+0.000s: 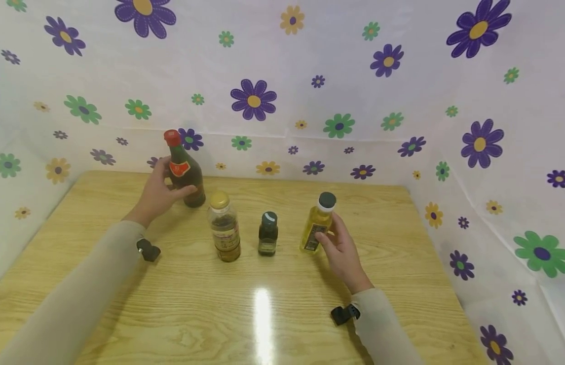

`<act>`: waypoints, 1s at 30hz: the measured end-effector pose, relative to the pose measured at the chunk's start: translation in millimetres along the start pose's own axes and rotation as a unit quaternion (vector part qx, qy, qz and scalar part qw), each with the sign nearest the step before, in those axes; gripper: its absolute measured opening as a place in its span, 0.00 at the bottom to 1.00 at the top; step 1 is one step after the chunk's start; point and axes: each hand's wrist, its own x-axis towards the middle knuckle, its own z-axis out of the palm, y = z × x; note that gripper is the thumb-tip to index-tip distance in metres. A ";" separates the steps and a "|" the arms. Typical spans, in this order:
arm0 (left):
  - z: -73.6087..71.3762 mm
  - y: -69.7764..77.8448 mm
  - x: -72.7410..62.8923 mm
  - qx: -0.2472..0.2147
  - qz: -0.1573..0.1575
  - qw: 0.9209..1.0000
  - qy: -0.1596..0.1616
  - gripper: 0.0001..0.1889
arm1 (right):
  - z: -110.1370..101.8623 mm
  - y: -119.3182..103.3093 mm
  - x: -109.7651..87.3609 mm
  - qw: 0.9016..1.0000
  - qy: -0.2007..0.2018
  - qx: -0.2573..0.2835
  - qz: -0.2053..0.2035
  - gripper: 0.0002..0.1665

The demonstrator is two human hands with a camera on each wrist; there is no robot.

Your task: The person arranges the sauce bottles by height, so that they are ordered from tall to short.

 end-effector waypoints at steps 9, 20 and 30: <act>1.4 -0.3 -0.5 -0.015 -0.010 1.000 0.005 0.50 | -0.2 0.2 0.0 1.000 -0.001 -0.002 0.006 0.34; 1.3 1.4 -10.6 -0.050 -0.018 0.997 0.056 0.59 | 0.1 2.7 0.1 1.000 -0.008 0.008 0.008 0.34; -0.3 29.2 -44.9 -0.072 0.050 0.987 0.136 0.51 | -0.2 3.7 -0.8 1.000 -0.010 0.016 0.001 0.34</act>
